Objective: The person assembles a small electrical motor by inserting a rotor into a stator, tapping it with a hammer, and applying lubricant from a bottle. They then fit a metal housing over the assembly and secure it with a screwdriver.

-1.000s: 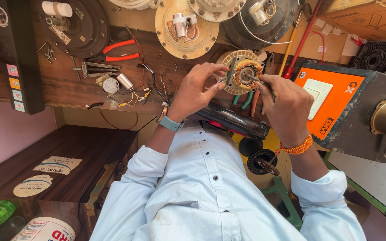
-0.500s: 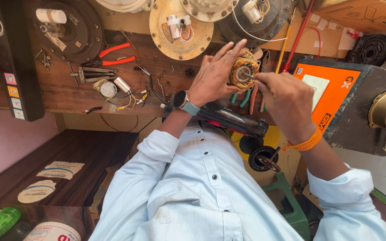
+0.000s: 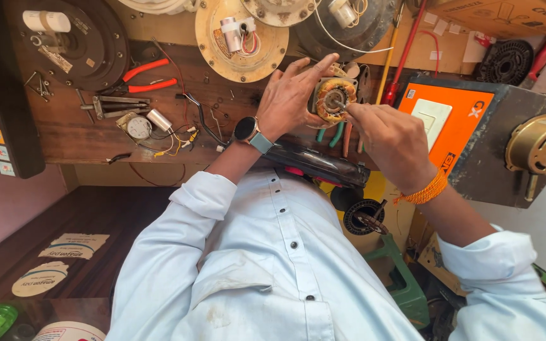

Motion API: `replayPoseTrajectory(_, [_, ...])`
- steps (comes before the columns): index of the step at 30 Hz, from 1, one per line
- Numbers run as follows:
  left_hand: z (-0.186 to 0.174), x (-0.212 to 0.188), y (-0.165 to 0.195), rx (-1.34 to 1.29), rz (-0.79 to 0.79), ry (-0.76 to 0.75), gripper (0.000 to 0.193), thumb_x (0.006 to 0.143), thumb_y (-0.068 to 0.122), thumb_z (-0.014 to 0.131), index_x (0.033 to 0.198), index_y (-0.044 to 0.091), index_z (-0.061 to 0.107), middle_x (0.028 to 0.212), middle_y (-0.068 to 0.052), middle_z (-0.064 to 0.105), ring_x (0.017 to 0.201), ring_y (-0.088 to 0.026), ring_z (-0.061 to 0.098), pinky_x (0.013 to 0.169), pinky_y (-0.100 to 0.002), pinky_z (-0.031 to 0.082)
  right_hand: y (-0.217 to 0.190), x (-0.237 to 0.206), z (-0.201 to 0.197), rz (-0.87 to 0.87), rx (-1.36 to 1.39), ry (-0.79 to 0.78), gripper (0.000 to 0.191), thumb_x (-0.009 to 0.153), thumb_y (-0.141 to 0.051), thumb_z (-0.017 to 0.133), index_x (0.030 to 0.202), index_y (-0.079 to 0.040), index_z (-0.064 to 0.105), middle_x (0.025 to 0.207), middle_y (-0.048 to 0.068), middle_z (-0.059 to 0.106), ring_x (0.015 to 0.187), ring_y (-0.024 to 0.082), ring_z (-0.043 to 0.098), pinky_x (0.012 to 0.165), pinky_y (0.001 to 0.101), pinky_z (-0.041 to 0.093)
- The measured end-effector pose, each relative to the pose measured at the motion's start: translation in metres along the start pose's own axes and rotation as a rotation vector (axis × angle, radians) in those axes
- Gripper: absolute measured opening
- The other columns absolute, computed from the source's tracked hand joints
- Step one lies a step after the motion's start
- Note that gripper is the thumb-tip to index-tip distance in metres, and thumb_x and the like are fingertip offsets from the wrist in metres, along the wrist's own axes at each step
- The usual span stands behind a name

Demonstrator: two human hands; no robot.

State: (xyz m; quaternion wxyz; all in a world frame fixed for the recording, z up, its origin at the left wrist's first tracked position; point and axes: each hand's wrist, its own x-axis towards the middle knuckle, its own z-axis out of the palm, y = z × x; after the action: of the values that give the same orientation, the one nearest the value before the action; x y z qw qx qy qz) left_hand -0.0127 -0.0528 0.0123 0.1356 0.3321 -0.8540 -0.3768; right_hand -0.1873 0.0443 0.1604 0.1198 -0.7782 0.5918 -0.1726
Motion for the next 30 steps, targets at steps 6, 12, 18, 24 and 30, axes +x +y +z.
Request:
replayPoseTrajectory(6, [-0.006, 0.001, 0.003, -0.074, -0.062, -0.120, 0.133, 0.058, 0.044, 0.098, 0.163, 0.037, 0.016, 0.144, 0.006, 0.065, 0.121, -0.027, 0.061, 0.101, -0.041, 0.056, 0.015, 0.017, -0.021, -0.194, -0.264, -0.230, 0.030, 0.073, -0.018, 0.070, 0.099, -0.003, 0.069, 0.091, 0.006, 0.073, 0.080, 0.021, 0.069, 0.067, 0.0344, 0.053])
replayPoseTrajectory(12, [-0.019, -0.011, -0.012, -0.506, 0.326, 0.247, 0.123, 0.074, 0.048, 0.086, 0.167, 0.032, 0.008, 0.143, -0.010, 0.055, 0.126, -0.025, 0.059, 0.115, -0.043, 0.052, 0.025, 0.016, -0.012, -0.374, -0.603, -0.235, 0.009, 0.088, -0.016, 0.071, 0.094, -0.010, 0.067, 0.079, -0.001, 0.063, 0.079, 0.012, 0.064, 0.065, 0.0256, 0.048])
replayPoseTrajectory(18, [-0.041, -0.038, -0.033, -0.890, 0.031, 0.384, 0.090, 0.102, 0.070, 0.056, 0.168, 0.025, 0.014, 0.118, -0.005, 0.072, 0.096, -0.009, 0.069, 0.091, -0.024, 0.059, 0.031, 0.021, -0.010, -0.427, -0.599, -0.174, 0.024, 0.099, -0.034, 0.069, 0.085, -0.014, 0.064, 0.077, -0.003, 0.060, 0.077, 0.011, 0.062, 0.061, 0.0253, 0.045])
replayPoseTrajectory(24, [-0.039, -0.044, -0.020, -0.697, -0.149, 0.334, 0.070, 0.110, 0.031, 0.070, 0.166, 0.020, 0.030, 0.107, -0.003, 0.071, 0.088, -0.008, 0.067, 0.085, -0.025, 0.058, 0.038, 0.022, -0.029, -0.380, -0.561, -0.178, 0.047, 0.097, -0.057, 0.063, 0.082, -0.013, 0.067, 0.070, -0.004, 0.059, 0.064, 0.012, 0.058, 0.058, 0.0268, 0.047])
replayPoseTrajectory(30, [-0.034, -0.028, 0.001, -0.229, 0.170, 0.021, 0.099, 0.079, 0.016, 0.090, 0.158, 0.017, 0.031, 0.149, -0.012, 0.050, 0.138, -0.033, 0.047, 0.118, -0.048, 0.038, 0.040, 0.018, -0.035, -0.455, -0.565, -0.139, 0.023, 0.099, -0.032, 0.072, 0.109, -0.012, 0.074, 0.084, -0.005, 0.065, 0.078, 0.010, 0.064, 0.068, 0.0250, 0.052])
